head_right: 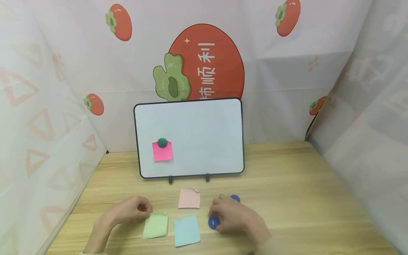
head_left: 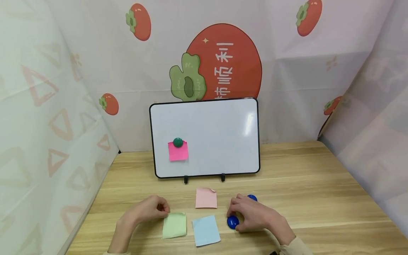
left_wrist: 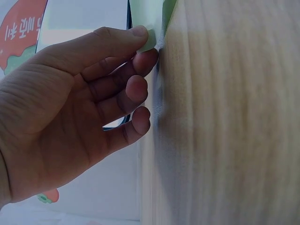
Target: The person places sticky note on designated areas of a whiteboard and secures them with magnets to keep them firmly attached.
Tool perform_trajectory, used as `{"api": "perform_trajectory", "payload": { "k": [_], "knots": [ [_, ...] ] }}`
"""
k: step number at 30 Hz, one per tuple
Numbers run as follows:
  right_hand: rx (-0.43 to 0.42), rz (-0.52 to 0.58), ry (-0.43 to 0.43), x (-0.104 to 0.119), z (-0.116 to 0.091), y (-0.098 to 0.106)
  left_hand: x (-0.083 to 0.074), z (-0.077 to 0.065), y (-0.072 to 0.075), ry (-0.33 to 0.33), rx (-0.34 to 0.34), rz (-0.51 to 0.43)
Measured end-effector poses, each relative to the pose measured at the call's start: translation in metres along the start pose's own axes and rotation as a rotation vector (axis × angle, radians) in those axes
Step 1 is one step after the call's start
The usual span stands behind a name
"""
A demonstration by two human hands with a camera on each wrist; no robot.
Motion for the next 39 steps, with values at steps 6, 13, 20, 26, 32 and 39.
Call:
{"api": "perform_trajectory", "payload": {
  "k": [6,13,20,26,32,39],
  "knots": [
    [0.004,0.006,-0.015,-0.001,0.000,0.001,0.000,0.001,0.001,-0.004,-0.010,-0.004],
    [0.005,-0.001,-0.020,-0.003,-0.001,-0.001,-0.003,0.002,0.004,-0.021,-0.043,0.005],
    [0.002,-0.002,-0.017,-0.005,-0.001,-0.002,-0.007,0.002,0.009,-0.061,-0.092,-0.034],
    [0.001,-0.012,-0.016,-0.007,0.001,-0.002,-0.011,0.005,0.016,-0.109,-0.161,-0.078],
    [-0.003,-0.027,-0.007,-0.005,0.003,-0.002,-0.015,0.008,0.020,-0.107,-0.209,-0.082],
    [-0.014,-0.035,0.014,-0.002,0.002,-0.001,-0.022,0.009,0.023,-0.110,-0.250,-0.087]
  ]
}}
Point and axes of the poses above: each hand's wrist, its own z-axis towards the middle knuckle, its own y-axis out of the back of the hand, x = y × z, the point moved 8 cm from there along z, towards the middle knuckle, and after that the axes turned 12 degrees about y, right-handed, at the moved point
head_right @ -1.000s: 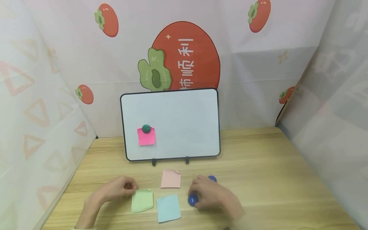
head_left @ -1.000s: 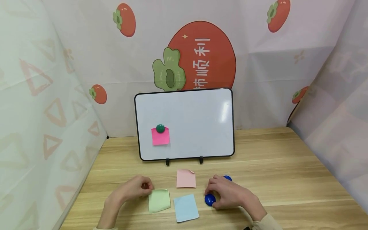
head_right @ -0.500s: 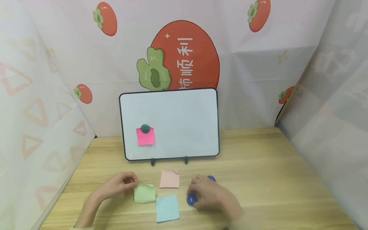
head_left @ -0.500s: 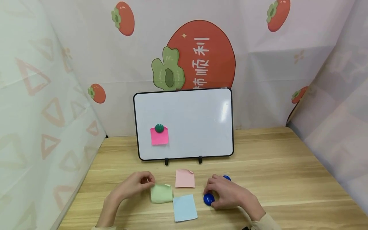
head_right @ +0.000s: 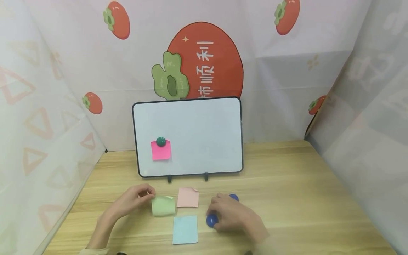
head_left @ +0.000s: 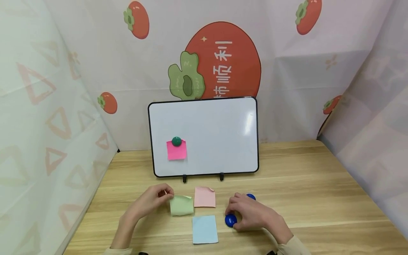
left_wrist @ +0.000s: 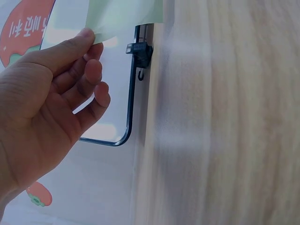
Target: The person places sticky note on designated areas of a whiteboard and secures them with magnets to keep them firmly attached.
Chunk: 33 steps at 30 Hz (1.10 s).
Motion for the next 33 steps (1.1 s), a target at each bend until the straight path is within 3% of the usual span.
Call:
{"api": "perform_trajectory", "payload": {
  "k": [11,17,29,33],
  "knots": [
    [0.004,0.022,-0.017,0.001,-0.003,-0.001,-0.016,0.008,0.008,0.004,-0.102,0.024],
    [0.005,0.029,-0.017,0.002,-0.002,-0.002,-0.023,0.013,0.011,0.004,-0.124,0.028],
    [0.012,0.004,-0.018,0.000,-0.001,-0.001,-0.043,0.033,0.019,-0.090,-0.225,0.064],
    [0.017,0.009,-0.027,0.000,0.000,-0.001,-0.051,0.040,0.021,-0.094,-0.249,0.085]
  ]
}}
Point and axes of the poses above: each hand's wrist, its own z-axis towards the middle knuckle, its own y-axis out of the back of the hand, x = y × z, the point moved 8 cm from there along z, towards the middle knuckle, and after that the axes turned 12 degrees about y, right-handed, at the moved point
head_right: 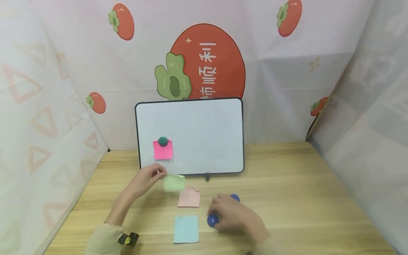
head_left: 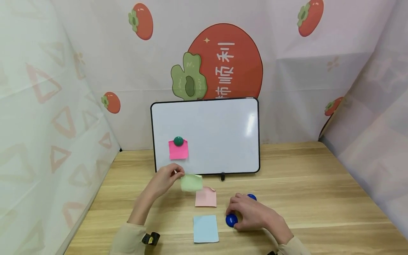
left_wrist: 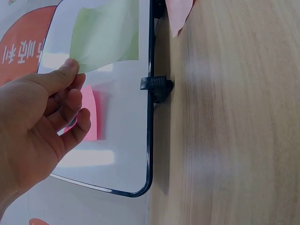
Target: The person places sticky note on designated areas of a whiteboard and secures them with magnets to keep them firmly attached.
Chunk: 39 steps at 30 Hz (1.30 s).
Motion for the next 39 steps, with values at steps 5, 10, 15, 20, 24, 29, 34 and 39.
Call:
{"api": "perform_trajectory", "payload": {
  "k": [5,10,15,20,24,29,34,39],
  "knots": [
    [-0.006,0.012,0.002,0.000,0.000,0.001,-0.006,0.012,-0.001,0.010,-0.018,0.014],
    [-0.009,0.003,0.011,-0.001,-0.001,0.002,-0.009,0.022,0.000,0.038,-0.041,0.039],
    [-0.003,0.009,0.001,-0.002,-0.002,0.002,-0.013,0.031,0.002,0.048,-0.035,0.047],
    [-0.004,0.018,-0.001,-0.001,-0.002,0.003,-0.020,0.041,0.003,0.034,-0.031,0.061],
    [-0.009,0.016,0.008,-0.001,-0.003,0.003,-0.025,0.049,0.004,0.018,-0.035,0.067],
    [-0.016,0.012,0.016,-0.001,-0.003,0.003,-0.030,0.057,0.005,-0.009,-0.054,0.083],
    [-0.021,-0.003,0.032,0.000,-0.003,0.003,-0.033,0.063,0.010,-0.040,-0.094,0.105],
    [-0.009,0.001,0.019,0.001,-0.003,0.002,-0.029,0.070,0.012,-0.033,-0.097,0.126]
  ]
}}
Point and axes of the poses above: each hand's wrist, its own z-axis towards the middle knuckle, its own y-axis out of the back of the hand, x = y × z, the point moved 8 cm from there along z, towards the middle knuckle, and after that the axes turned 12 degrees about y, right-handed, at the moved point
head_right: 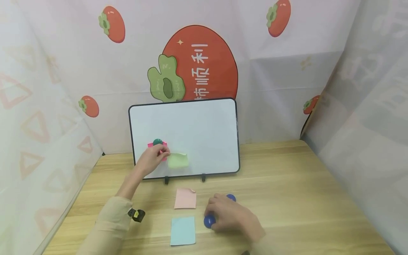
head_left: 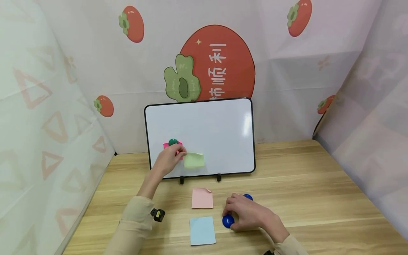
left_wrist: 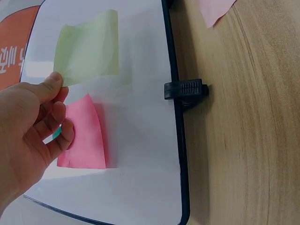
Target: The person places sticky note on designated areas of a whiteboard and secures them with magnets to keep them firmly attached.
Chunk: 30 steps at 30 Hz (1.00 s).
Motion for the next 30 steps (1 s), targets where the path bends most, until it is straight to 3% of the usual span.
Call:
{"api": "perform_trajectory", "payload": {
  "k": [4,8,15,21,26,30],
  "knots": [
    [0.011,0.008,-0.016,0.000,0.001,0.000,0.002,0.006,-0.002,0.015,0.009,0.009],
    [0.016,0.008,-0.020,-0.001,0.002,0.000,0.003,0.012,-0.002,0.022,-0.025,0.037],
    [0.015,0.006,-0.027,0.001,0.002,0.002,-0.006,0.023,0.002,-0.039,-0.130,0.115],
    [0.008,-0.009,-0.019,0.002,0.001,0.003,-0.012,0.031,0.004,-0.052,-0.171,0.160],
    [0.004,-0.010,-0.019,0.001,0.001,0.002,-0.015,0.033,0.004,-0.066,-0.210,0.192],
    [0.003,-0.004,-0.017,0.001,0.001,0.002,-0.019,0.031,0.004,-0.115,-0.257,0.213]
  ]
}}
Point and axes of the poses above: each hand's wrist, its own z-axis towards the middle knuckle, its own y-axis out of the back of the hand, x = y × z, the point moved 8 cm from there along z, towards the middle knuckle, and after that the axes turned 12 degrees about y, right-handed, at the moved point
